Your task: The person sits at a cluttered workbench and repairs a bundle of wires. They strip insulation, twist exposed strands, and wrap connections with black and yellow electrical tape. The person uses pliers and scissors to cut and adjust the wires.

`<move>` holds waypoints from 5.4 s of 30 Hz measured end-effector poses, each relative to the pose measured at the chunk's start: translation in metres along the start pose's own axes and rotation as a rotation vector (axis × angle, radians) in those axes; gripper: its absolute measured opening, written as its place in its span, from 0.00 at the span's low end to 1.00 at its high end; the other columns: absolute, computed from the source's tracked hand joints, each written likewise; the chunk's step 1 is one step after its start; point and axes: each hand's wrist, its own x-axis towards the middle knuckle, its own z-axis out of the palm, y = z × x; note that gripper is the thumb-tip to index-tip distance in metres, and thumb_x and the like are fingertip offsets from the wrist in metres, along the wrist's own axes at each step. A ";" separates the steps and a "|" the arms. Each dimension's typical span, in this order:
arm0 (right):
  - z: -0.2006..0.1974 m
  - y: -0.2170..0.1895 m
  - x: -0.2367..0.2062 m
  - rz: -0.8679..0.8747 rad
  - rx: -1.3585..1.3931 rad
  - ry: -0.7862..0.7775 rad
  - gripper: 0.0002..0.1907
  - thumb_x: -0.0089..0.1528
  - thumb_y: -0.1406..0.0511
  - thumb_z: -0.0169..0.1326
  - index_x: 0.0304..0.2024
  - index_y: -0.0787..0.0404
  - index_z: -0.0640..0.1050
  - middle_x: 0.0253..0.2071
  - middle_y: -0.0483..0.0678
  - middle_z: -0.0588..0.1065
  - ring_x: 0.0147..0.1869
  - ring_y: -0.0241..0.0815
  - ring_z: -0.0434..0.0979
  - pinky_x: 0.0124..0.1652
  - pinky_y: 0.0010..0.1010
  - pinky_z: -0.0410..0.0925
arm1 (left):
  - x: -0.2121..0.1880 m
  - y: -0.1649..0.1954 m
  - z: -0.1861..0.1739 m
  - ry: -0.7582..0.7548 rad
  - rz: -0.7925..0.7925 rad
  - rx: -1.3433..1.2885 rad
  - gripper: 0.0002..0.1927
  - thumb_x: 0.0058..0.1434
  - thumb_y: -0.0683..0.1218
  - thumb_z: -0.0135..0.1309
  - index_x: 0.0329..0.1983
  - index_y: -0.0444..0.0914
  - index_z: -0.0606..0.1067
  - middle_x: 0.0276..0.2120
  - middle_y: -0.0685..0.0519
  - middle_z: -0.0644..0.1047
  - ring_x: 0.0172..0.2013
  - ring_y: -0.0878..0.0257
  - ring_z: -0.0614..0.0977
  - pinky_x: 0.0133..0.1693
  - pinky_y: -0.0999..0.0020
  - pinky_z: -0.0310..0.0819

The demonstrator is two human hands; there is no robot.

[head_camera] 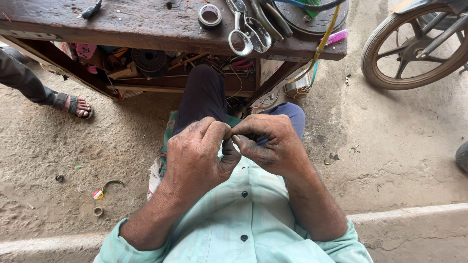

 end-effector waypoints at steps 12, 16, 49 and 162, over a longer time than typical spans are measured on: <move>0.004 0.019 0.000 0.041 0.093 -0.021 0.05 0.59 0.70 0.57 0.37 0.64 0.80 0.30 0.45 0.75 0.32 0.34 0.74 0.34 0.27 0.67 | -0.003 -0.008 0.006 -0.018 -0.056 -0.160 0.09 0.54 0.41 0.62 0.33 0.36 0.73 0.26 0.51 0.74 0.26 0.60 0.79 0.29 0.65 0.75; 0.004 0.022 0.000 0.113 0.200 -0.070 0.05 0.62 0.69 0.56 0.39 0.65 0.81 0.31 0.44 0.76 0.34 0.31 0.73 0.34 0.26 0.67 | -0.003 -0.014 0.004 -0.006 -0.083 -0.220 0.07 0.54 0.39 0.60 0.33 0.36 0.73 0.27 0.52 0.74 0.26 0.62 0.80 0.29 0.67 0.76; 0.021 0.028 0.001 -0.086 0.357 0.253 0.02 0.61 0.72 0.55 0.36 0.67 0.77 0.37 0.48 0.77 0.39 0.34 0.75 0.40 0.24 0.69 | -0.018 -0.036 0.035 0.092 -0.463 -1.348 0.15 0.61 0.40 0.57 0.50 0.30 0.74 0.43 0.47 0.79 0.44 0.64 0.82 0.50 0.66 0.81; -0.128 -0.026 0.112 -0.087 0.639 0.339 0.09 0.68 0.72 0.56 0.51 0.68 0.79 0.34 0.50 0.79 0.30 0.33 0.75 0.26 0.21 0.67 | 0.231 0.049 -0.059 -0.035 0.050 -0.440 0.15 0.54 0.40 0.59 0.46 0.35 0.80 0.31 0.49 0.85 0.31 0.63 0.90 0.35 0.69 0.84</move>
